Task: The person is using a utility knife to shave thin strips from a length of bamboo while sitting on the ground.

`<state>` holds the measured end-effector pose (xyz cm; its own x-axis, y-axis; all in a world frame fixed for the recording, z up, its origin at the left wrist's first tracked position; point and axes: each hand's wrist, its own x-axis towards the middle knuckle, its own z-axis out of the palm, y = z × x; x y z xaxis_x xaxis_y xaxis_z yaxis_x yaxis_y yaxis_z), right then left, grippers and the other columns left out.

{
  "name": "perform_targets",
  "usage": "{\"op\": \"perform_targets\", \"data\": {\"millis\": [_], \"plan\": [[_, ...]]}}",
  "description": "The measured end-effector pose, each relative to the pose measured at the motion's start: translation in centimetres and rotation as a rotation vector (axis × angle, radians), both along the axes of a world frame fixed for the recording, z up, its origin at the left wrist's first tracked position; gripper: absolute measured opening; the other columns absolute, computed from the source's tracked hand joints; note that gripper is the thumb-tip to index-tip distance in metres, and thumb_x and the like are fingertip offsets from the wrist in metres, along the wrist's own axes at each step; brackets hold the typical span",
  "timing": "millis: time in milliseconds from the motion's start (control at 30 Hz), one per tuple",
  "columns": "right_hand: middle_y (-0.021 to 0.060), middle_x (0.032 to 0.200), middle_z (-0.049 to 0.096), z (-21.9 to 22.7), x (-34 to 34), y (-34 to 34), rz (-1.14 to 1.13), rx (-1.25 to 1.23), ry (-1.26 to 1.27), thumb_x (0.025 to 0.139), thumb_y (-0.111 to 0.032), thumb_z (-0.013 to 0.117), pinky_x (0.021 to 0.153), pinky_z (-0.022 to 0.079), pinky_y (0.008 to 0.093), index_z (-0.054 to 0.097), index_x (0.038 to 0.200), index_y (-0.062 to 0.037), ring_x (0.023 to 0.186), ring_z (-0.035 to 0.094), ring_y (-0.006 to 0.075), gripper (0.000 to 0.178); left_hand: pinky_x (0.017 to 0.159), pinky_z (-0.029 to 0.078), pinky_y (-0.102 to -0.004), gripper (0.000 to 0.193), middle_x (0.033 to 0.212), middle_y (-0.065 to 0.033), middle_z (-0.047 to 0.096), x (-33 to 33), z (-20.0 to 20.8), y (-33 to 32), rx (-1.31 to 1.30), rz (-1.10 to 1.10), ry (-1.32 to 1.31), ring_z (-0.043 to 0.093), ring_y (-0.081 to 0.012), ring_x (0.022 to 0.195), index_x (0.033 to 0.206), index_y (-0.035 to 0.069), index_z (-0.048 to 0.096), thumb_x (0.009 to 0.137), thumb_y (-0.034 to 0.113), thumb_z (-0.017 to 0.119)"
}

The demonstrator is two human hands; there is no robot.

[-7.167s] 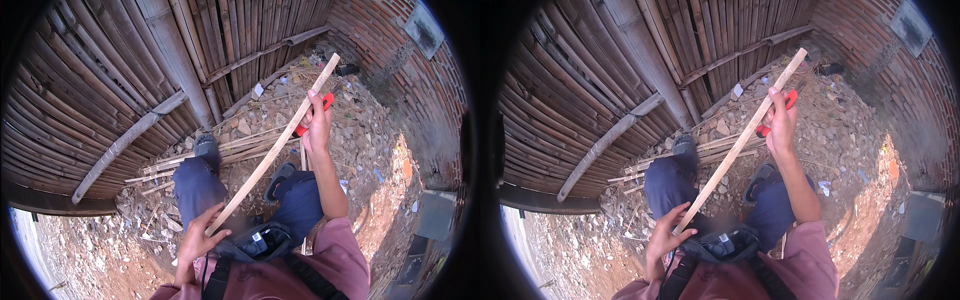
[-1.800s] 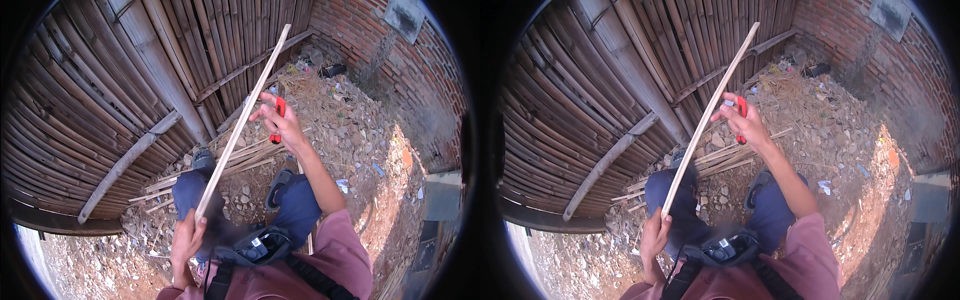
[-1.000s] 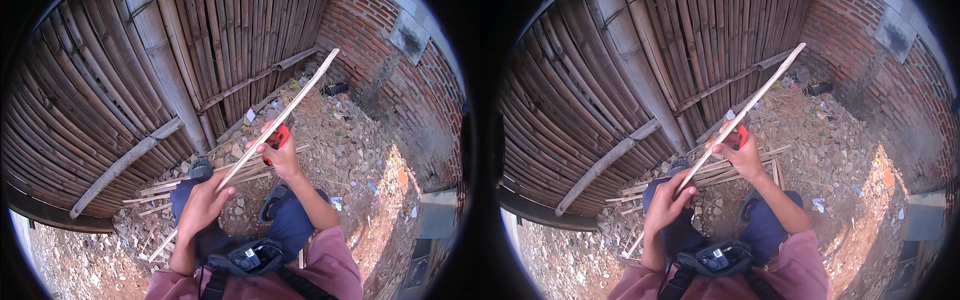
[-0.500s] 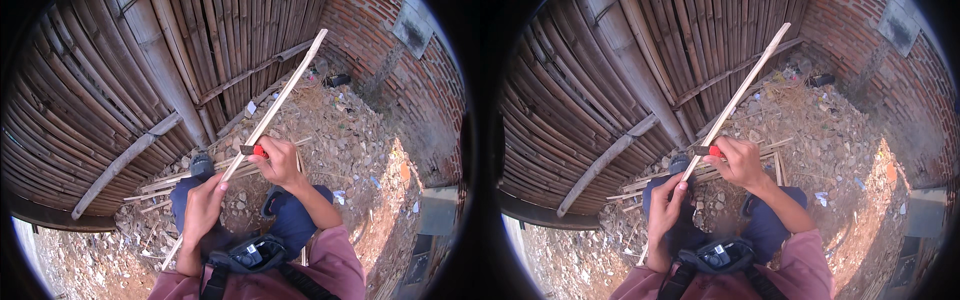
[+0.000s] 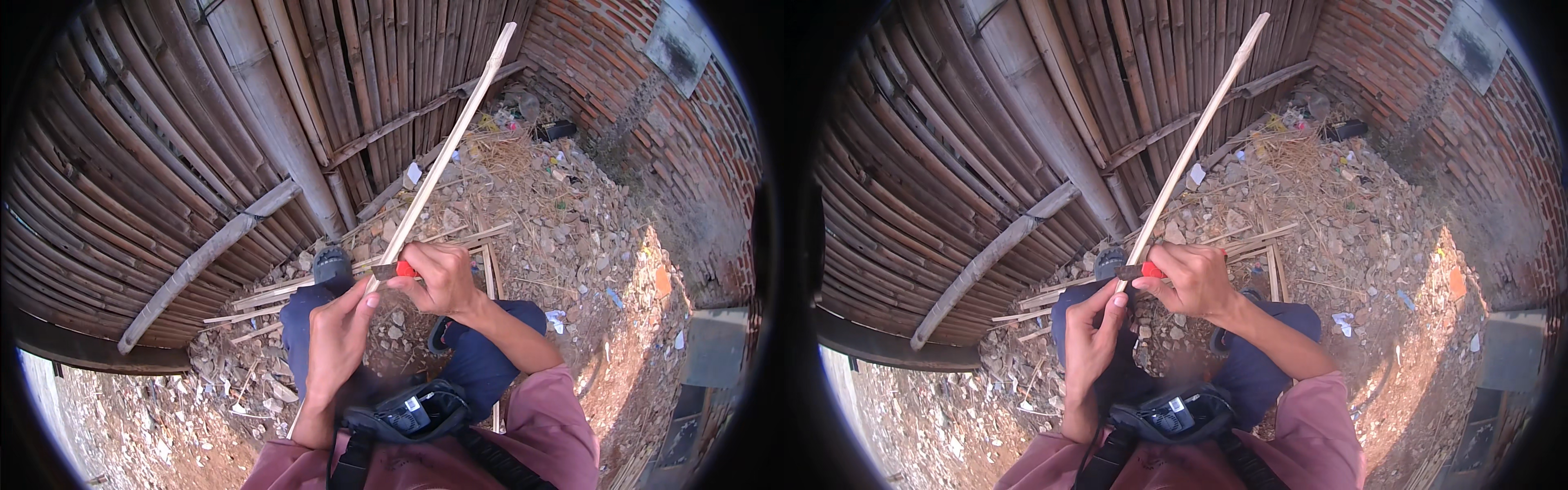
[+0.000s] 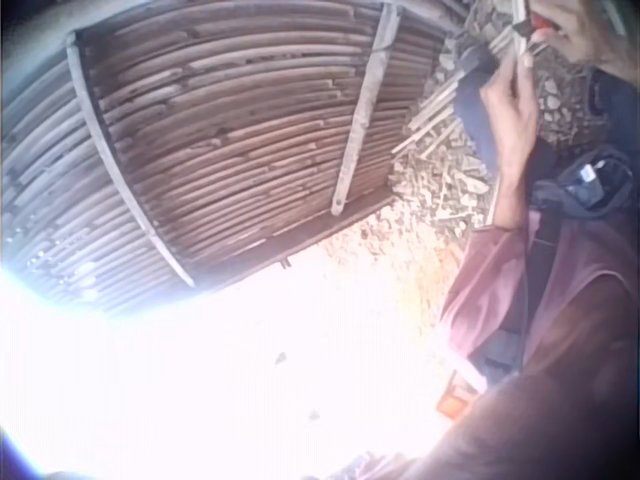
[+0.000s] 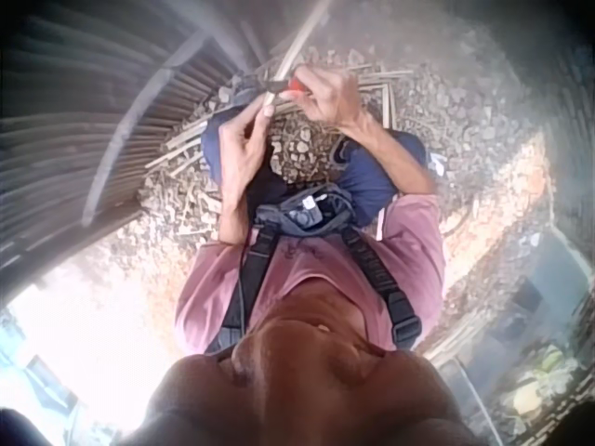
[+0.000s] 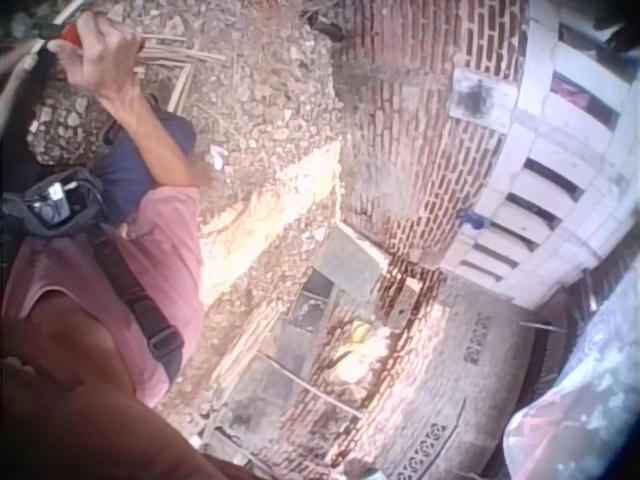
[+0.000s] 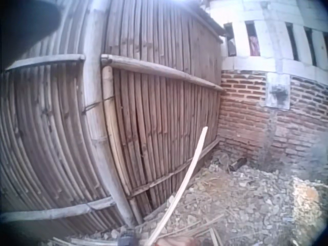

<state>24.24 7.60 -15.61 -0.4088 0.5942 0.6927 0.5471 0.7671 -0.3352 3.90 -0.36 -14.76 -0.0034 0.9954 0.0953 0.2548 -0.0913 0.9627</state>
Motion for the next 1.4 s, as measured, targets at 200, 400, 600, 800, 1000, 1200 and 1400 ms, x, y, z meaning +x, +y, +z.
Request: {"op": "perform_targets", "data": {"millis": [200, 400, 600, 800, 1000, 1200, 1400], "plan": [[0.0083, 0.069, 0.061, -0.2, 0.3, 0.1, -0.018, 0.069, 0.007, 0.096, -0.052, 0.073, 0.054, 0.049, 0.0397, 0.061, 0.081, -0.0071, 0.059, 0.066, 0.0290, 0.049, 0.067, 0.050, -0.0277, 0.032, 0.078, -0.0133, 0.068, 0.3, 0.7, -0.7, -0.052, -0.006, -0.017, 0.052, -0.0064, 0.075, 0.134, -0.002, 0.071, 0.105, 0.010, 0.068], [0.0072, 0.068, 0.058, 0.1, 0.1, 0.2, -0.038, 0.095, 0.012, 0.097, -0.053, 0.071, 0.053, 0.049, 0.0395, 0.060, 0.079, -0.0073, 0.058, 0.064, 0.0280, 0.051, 0.069, 0.052, -0.0282, 0.031, 0.085, -0.0164, 0.074, 0.6, 0.4, -1.1, 0.082, 0.040, -0.015, 0.058, -0.0077, 0.076, 0.133, -0.004, 0.070, 0.105, 0.009, 0.068], [0.0085, 0.068, 0.058, -0.3, 0.3, 0.5, -0.027, 0.110, 0.008, 0.100, -0.056, 0.066, 0.052, 0.048, 0.0405, 0.061, 0.082, -0.0057, 0.056, 0.063, 0.0299, 0.054, 0.069, 0.052, -0.0285, 0.030, 0.083, -0.0165, 0.073, 0.7, 0.9, -1.3, 0.166, 0.062, 0.066, 0.059, -0.0090, 0.074, 0.132, -0.005, 0.071, 0.105, 0.007, 0.068], [0.0098, 0.064, 0.057, 0.6, 1.5, 1.8, -0.171, 0.038, 0.122, 0.104, -0.051, 0.064, 0.051, 0.044, 0.0412, 0.059, 0.081, -0.0051, 0.054, 0.061, 0.0316, 0.052, 0.064, 0.049, -0.0296, 0.029, 0.075, -0.0136, 0.065, 0.3, -0.2, -1.8, 0.171, 0.062, 0.080, 0.055, -0.0101, 0.068, 0.130, -0.003, 0.072, 0.104, 0.009, 0.069], [0.0141, 0.063, 0.056, 1.3, 5.7, 5.0, -0.412, -0.044, 0.261, 0.110, -0.048, 0.056, 0.052, 0.038, 0.0405, 0.057, 0.084, -0.0042, 0.054, 0.057, 0.0307, 0.051, 0.088, 0.055, -0.0298, 0.033, 0.101, -0.0166, 0.082, -0.7, -0.9, -3.8, -0.037, 0.028, 0.100, 0.072, -0.0127, 0.096, 0.131, -0.007, 0.071, 0.105, 0.013, 0.070], [0.0029, 0.066, 0.048, -0.6, 10.9, 8.5, -0.373, -0.234, 0.621, 0.115, -0.048, 0.045, 0.053, 0.033, 0.0335, 0.060, 0.088, -0.0044, 0.057, 0.046, 0.0150, 0.054, 0.079, 0.055, -0.0294, 0.029, 0.091, -0.0152, 0.080, -2.2, -1.1, -6.2, 0.000, 0.005, 0.148, 0.072, -0.0120, 0.085, 0.124, -0.007, 0.074, 0.103, 0.013, 0.073], [-0.0067, 0.075, 0.042, 0.9, 7.1, 6.1, 0.225, -0.715, 0.978, 0.112, -0.037, 0.056, 0.052, 0.028, 0.0185, 0.062, 0.138, -0.0004, 0.060, 0.035, 0.0007, 0.045, 0.062, 0.048, -0.0296, 0.021, 0.071, -0.0081, 0.068, -2.6, -1.4, -5.6, 0.054, 0.089, 0.224, 0.059, -0.0087, 0.065, 0.117, 0.000, 0.075, 0.101, 0.014, 0.074]]}}
